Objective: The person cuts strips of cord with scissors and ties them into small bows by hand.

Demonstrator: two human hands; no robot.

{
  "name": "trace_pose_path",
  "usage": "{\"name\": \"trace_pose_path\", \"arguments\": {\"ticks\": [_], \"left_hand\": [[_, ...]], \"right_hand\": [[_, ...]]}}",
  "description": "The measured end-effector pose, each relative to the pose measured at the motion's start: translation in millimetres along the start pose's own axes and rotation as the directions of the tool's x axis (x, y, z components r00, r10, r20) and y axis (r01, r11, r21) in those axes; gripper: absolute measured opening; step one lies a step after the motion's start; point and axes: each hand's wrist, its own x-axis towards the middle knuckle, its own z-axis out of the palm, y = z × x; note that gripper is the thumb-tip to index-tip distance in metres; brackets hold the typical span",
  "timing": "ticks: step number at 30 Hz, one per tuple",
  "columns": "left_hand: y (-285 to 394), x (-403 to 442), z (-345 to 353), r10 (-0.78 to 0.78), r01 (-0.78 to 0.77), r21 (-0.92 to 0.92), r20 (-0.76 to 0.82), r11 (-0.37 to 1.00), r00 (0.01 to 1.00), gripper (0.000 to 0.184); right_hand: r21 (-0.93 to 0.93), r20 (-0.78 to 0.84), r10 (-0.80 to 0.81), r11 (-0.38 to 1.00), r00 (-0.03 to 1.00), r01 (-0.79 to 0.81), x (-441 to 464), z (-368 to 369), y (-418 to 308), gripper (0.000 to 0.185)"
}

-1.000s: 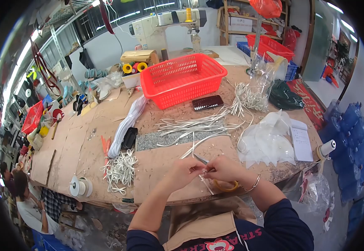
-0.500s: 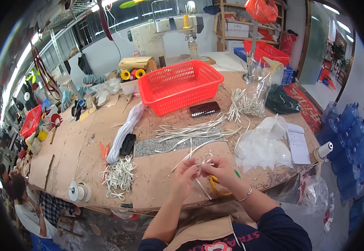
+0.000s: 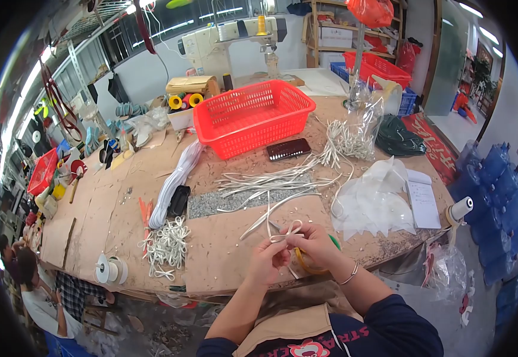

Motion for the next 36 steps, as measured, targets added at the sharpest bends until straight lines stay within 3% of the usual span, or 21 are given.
{"name": "trace_pose_path", "arguments": {"ticks": [3,4,6,8,9,11,12,14,15,17,18,19,20,21,24,26,28,32,34,36], "left_hand": [[1.1,0.4,-4.5,-0.044,0.042,0.031,0.04,0.999,0.998,0.008],[1.4,0.5,-3.1,-0.059,0.062,-0.045,0.06,0.997,0.996,0.007],[-2.1,1.5,-1.0,-0.074,0.083,-0.116,0.084,0.99,0.994,0.007],[-14.4,2.1,1.5,0.086,-0.08,-0.123,0.044,0.989,0.995,0.023],[-20.3,-1.1,6.3,0.085,-0.079,-0.123,0.045,0.989,0.995,0.023],[-30.8,-10.1,16.3,0.351,-0.35,0.029,-0.079,0.936,0.933,0.007],[-35.1,-11.9,16.6,0.349,-0.347,0.031,-0.08,0.937,0.934,0.007],[-39.7,-13.7,16.9,0.541,-0.49,0.334,-0.075,0.805,0.837,0.007],[-36.1,-12.7,16.1,0.542,-0.492,0.335,-0.069,0.803,0.838,0.007],[-23.0,-10.5,11.4,0.275,-0.261,0.142,-0.089,0.955,0.957,0.007],[-21.1,-6.9,2.0,0.281,-0.267,0.14,-0.089,0.954,0.956,0.007],[-21.5,-1.0,-11.4,0.267,-0.267,0.02,0.001,0.963,0.964,0.005],[-23.9,2.5,-20.7,0.262,-0.253,-0.1,0.091,0.962,0.961,0.006],[-21.8,1.0,-18.9,0.266,-0.256,-0.105,0.087,0.961,0.96,0.006],[-11.4,-3.7,-7.8,0.177,-0.178,0.014,0.051,0.984,0.983,0.012],[-7.0,-5.1,-1.1,0.162,-0.145,0.17,-0.09,0.975,0.983,0.013],[-7.3,-2.8,-5.8,0.144,-0.131,0.184,-0.06,0.974,0.988,0.013],[-8.0,-1.3,-11.7,0.165,-0.151,0.23,-0.046,0.962,0.985,0.013],[-6.5,-3.2,-5.9,0.149,-0.135,0.25,-0.039,0.959,0.988,0.014],[-7.9,-2.5,-3.8,0.132,-0.119,0.272,-0.031,0.955,0.991,0.016]], "right_hand": [[-0.192,0.065,-0.054,0.979,0.996,0.066,-0.2,-2.0,1.0,0.01],[-0.273,0.062,-0.081,0.957,0.995,0.095,0.1,-2.1,2.1,0.008],[-0.224,0.002,-0.104,0.969,0.995,0.101,-2.2,5.2,7.1,0.008],[-0.179,-0.061,-0.126,0.977,0.99,0.113,-4.2,12.3,14.8,0.009],[-0.195,-0.123,-0.167,0.971,0.978,0.141,-4.6,14.7,20.6,0.008],[-0.211,-0.185,-0.206,0.963,0.961,0.166,-5.0,21.1,22.6,0.008],[-0.2,-0.194,-0.181,0.97,0.964,0.142,-7.9,26.7,18.6,0.009],[-0.186,-0.208,-0.16,0.975,0.965,0.121,-7.6,27.2,18.0,0.009],[-0.115,-0.208,-0.073,0.992,0.975,0.05,-3.4,22.9,20.4,0.011],[-0.048,-0.197,0.008,0.999,0.98,-0.018,2.7,16.7,16.8,0.013],[0.092,-0.144,0.106,0.991,0.984,-0.094,5.1,13.8,13.0,0.015],[0.226,-0.078,0.199,0.958,0.977,-0.177,6.1,12.1,11.1,0.018],[0.223,-0.074,0.202,0.958,0.976,-0.182,5.4,11.4,10.7,0.018],[0.163,-0.062,0.154,0.976,0.986,-0.142,4.4,10.9,10.3,0.019],[0.098,-0.04,0.111,0.989,0.993,-0.107,3.2,6.8,12.3,0.021],[0.097,-0.041,0.113,0.989,0.993,-0.108,4.3,3.6,15.1,0.02],[-0.037,-0.072,0.058,0.997,0.996,-0.06,5.5,2.2,15.8,0.019],[0.079,-0.159,0.064,0.995,0.985,-0.052,4.1,10.4,6.0,0.017],[-0.228,-0.199,-0.074,0.973,0.977,0.027,5.4,5.3,13.6,0.014],[-0.222,-0.209,-0.105,0.973,0.972,0.058,4.9,7.4,15.4,0.013]]}}
